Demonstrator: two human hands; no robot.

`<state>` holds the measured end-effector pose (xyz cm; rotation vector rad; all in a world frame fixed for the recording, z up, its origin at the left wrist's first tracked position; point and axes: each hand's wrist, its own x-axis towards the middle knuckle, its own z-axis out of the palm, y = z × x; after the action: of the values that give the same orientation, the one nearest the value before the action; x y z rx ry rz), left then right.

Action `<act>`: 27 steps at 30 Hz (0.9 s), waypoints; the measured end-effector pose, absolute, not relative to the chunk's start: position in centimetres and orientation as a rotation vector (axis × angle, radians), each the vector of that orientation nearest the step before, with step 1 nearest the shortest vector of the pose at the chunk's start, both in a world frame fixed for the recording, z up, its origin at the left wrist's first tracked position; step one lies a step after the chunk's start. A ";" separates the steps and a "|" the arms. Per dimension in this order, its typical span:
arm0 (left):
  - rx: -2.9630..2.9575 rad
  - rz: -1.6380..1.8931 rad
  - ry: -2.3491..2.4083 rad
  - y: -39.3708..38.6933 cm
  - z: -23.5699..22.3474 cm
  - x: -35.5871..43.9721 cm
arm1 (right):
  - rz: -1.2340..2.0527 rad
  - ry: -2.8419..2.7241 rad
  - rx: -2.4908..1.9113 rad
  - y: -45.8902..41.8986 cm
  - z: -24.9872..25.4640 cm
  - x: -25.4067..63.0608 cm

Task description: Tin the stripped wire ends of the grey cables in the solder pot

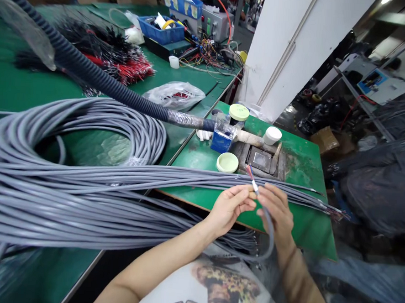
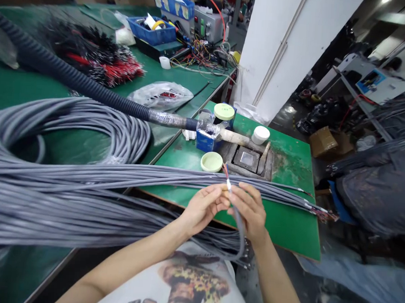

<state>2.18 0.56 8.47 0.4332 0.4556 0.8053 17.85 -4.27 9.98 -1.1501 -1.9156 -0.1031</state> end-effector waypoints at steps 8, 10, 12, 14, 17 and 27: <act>1.420 0.962 0.760 0.2 7.5 -3.3 | 0.063 -1.648 -1.394 3.3 14.2 17.9; 1.629 0.955 0.775 0.3 6.8 -4.0 | 0.137 -1.680 -1.416 5.1 13.6 17.6; 1.766 0.928 0.791 0.5 6.1 -4.2 | 0.183 -1.707 -1.430 6.6 12.7 17.3; 1.845 0.885 0.819 0.7 5.3 -4.3 | 0.195 -1.725 -1.432 7.6 11.9 16.9; 1.876 0.836 0.846 0.9 4.4 -4.3 | 0.170 -1.761 -1.439 8.5 11.1 16.6; 1.829 0.727 0.834 1.5 4.4 -4.7 | 0.023 -1.888 -1.508 10.4 10.0 15.7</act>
<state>-4.73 1.53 4.37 1.8290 0.8339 0.7266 15.66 10.37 9.95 -1.5084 -1.8882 0.0225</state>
